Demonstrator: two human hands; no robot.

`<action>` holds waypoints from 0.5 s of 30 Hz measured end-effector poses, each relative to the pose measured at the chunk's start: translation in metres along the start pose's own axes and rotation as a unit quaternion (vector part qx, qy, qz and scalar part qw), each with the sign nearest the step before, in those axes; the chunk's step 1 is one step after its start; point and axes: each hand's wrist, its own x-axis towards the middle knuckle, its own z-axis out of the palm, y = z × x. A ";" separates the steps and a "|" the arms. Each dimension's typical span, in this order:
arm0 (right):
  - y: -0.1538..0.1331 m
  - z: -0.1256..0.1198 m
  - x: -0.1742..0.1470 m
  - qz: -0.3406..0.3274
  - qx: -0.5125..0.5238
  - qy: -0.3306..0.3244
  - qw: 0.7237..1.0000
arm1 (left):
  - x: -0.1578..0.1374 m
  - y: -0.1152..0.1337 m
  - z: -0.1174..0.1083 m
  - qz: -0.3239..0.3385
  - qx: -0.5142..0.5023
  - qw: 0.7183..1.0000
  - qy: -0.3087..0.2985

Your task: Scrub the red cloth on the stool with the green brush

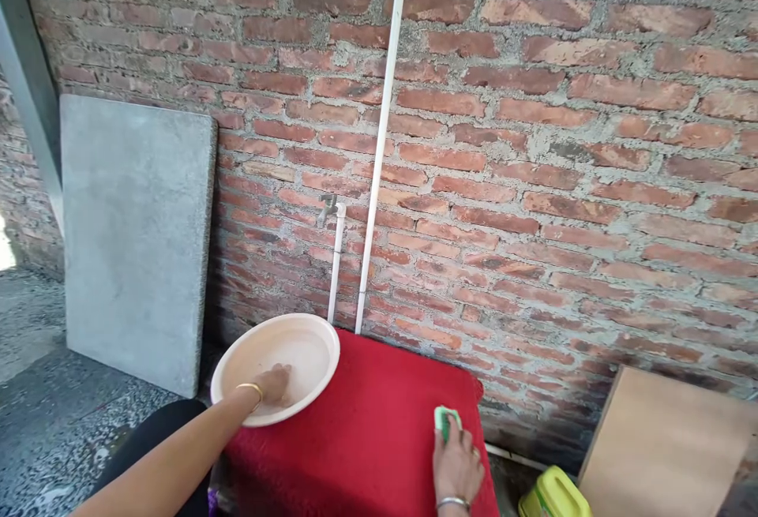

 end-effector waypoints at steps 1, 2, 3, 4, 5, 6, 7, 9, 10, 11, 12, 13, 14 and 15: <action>0.015 -0.001 0.005 0.037 -0.006 0.011 0.999 | -0.001 -0.001 0.000 -0.004 -0.007 1.000 -0.004; 0.025 -0.003 0.007 0.058 -0.008 0.018 0.998 | -0.002 -0.001 0.000 -0.006 -0.013 1.000 -0.006; 0.028 -0.004 0.008 0.063 -0.007 0.020 0.998 | -0.003 -0.001 -0.001 -0.007 -0.018 1.000 -0.008; 0.026 -0.006 0.007 0.054 -0.004 0.019 0.998 | -0.003 -0.002 -0.001 -0.007 -0.022 1.000 -0.008; 0.017 -0.007 0.005 0.038 0.001 0.019 0.999 | -0.004 -0.002 -0.001 -0.007 -0.025 1.000 -0.010; 0.003 -0.008 0.000 0.011 0.010 0.017 1.000 | -0.004 -0.002 -0.001 -0.007 -0.026 1.000 -0.010; -0.016 -0.008 -0.007 -0.026 0.023 0.012 0.999 | -0.003 -0.002 -0.001 -0.007 -0.026 1.000 -0.010; -0.060 -0.008 -0.027 -0.119 0.061 -0.008 0.991 | -0.003 -0.002 0.000 -0.012 -0.022 1.000 -0.008; -0.082 -0.007 -0.039 -0.166 0.085 -0.023 0.982 | -0.003 -0.002 0.001 -0.015 -0.019 1.000 -0.006; -0.104 -0.006 -0.052 -0.202 0.106 -0.037 0.973 | -0.003 -0.002 0.001 -0.016 -0.015 1.000 -0.005; -0.123 -0.005 -0.064 -0.231 0.121 -0.050 0.964 | -0.003 -0.002 0.002 -0.015 -0.012 1.000 -0.002; -0.138 -0.003 -0.075 -0.250 0.129 -0.061 0.958 | -0.004 -0.002 0.002 -0.014 -0.009 1.000 0.001; -0.150 -0.002 -0.083 -0.263 0.132 -0.071 0.953 | -0.006 -0.002 0.001 -0.011 -0.005 1.000 0.003; -0.156 0.000 -0.087 -0.269 0.130 -0.080 0.951 | -0.007 -0.002 0.000 -0.008 -0.003 1.000 0.003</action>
